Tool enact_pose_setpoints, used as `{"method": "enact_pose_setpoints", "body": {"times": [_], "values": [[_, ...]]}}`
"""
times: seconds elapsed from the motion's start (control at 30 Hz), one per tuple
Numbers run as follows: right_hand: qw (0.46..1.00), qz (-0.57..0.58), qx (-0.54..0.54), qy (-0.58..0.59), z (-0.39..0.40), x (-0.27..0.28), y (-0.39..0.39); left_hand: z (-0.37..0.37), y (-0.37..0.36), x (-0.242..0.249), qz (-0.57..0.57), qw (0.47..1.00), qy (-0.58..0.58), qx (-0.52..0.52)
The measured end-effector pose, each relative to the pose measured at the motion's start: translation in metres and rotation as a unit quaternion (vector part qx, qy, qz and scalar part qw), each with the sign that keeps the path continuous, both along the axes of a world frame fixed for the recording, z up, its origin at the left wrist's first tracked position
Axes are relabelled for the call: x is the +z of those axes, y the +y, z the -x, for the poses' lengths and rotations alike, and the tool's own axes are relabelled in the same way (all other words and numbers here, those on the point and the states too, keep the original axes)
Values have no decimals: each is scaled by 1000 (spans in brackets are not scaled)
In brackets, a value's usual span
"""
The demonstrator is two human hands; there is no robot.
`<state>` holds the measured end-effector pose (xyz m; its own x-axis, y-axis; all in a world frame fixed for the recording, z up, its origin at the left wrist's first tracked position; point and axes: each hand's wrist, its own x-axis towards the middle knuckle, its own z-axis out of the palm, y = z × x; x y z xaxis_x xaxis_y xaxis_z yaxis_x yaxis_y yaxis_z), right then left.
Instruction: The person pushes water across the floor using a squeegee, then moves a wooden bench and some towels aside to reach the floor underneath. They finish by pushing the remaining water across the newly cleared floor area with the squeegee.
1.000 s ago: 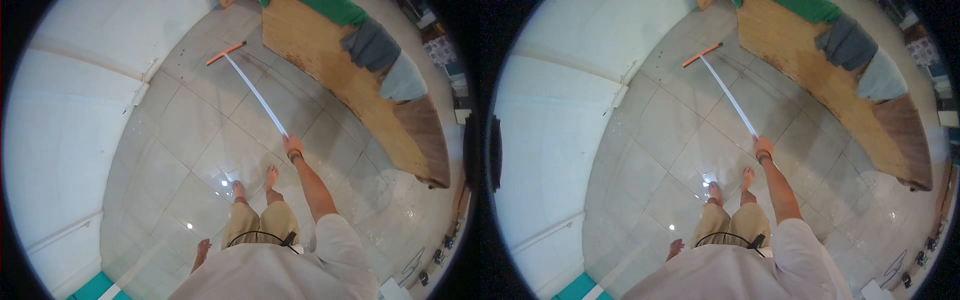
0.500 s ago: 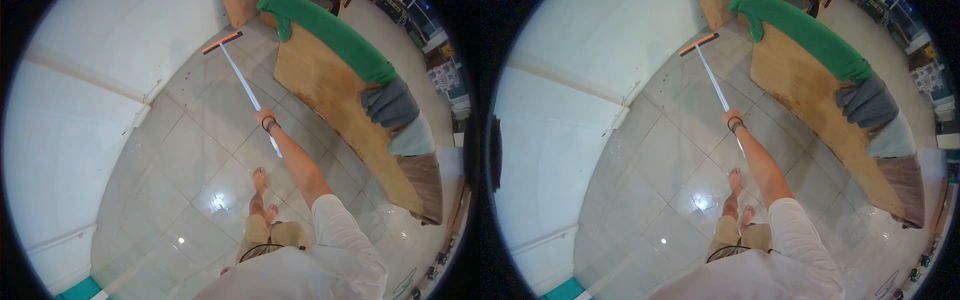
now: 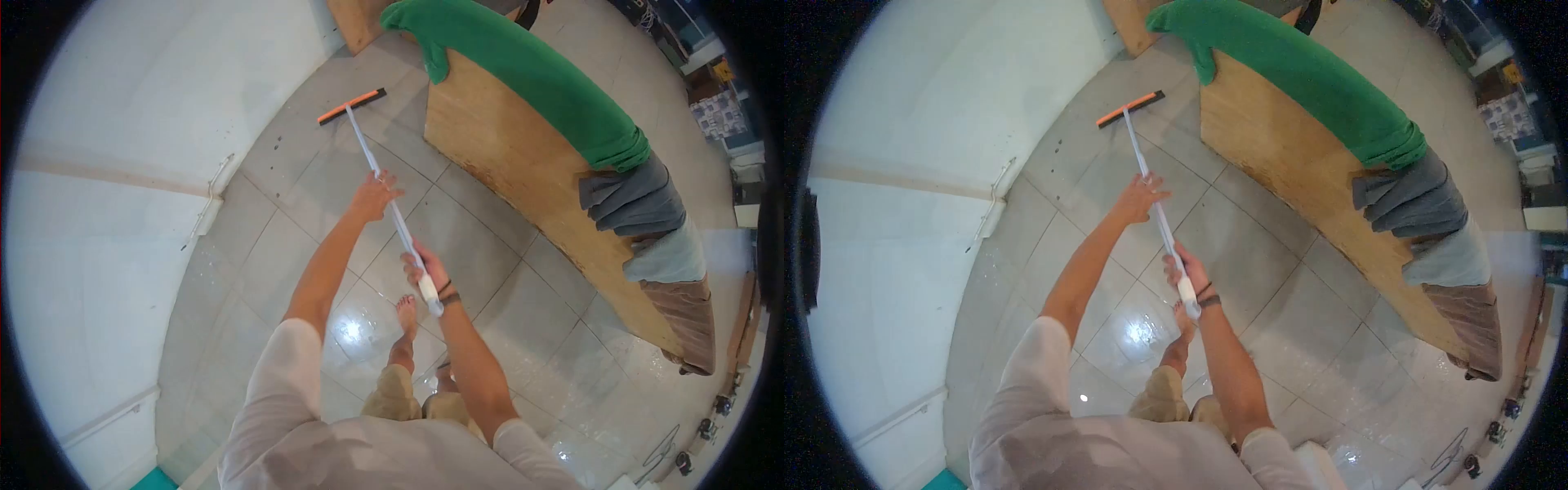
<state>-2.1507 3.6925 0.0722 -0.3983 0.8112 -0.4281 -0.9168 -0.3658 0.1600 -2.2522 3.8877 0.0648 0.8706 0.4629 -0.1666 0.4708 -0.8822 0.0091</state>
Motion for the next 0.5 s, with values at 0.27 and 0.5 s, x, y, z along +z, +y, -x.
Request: {"method": "enact_pose_setpoints", "body": {"times": [0.27,0.5], "values": [[998,31,-58,-11,-6,11,-133,-45,-90,-44,199,950,202,-129],[993,28,-110,26,-23,73,-236,-58,-188,-28,254,937,171,-170]]}}
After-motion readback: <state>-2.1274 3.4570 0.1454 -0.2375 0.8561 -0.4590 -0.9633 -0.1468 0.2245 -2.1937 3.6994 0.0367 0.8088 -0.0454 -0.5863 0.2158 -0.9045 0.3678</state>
